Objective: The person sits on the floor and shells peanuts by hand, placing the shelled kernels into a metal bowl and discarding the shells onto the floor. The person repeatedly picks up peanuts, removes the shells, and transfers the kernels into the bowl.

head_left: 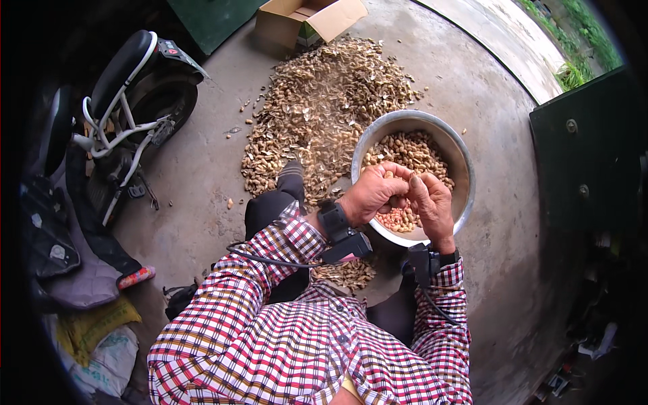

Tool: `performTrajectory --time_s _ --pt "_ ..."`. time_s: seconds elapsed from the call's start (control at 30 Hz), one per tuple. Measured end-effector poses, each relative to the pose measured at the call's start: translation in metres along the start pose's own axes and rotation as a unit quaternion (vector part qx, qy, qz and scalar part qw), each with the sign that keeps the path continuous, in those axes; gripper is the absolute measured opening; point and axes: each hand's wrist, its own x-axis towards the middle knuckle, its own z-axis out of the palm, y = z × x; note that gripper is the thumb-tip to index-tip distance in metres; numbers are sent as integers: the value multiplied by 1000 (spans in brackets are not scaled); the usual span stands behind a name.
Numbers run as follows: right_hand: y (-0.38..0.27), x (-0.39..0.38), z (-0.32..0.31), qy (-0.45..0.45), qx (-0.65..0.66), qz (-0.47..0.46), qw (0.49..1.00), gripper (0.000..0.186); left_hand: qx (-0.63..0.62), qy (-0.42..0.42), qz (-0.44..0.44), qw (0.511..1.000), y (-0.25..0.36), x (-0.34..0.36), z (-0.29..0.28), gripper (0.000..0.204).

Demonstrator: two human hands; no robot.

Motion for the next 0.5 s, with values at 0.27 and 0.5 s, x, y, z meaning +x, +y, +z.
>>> performTrajectory --time_s 0.27,0.5 --pt "-8 1 3 32 -160 -116 980 17 4 9 -3 1000 16 -4 -2 14" --pt "-11 2 4 13 -201 -173 964 16 29 -19 -17 999 16 -4 -8 14"
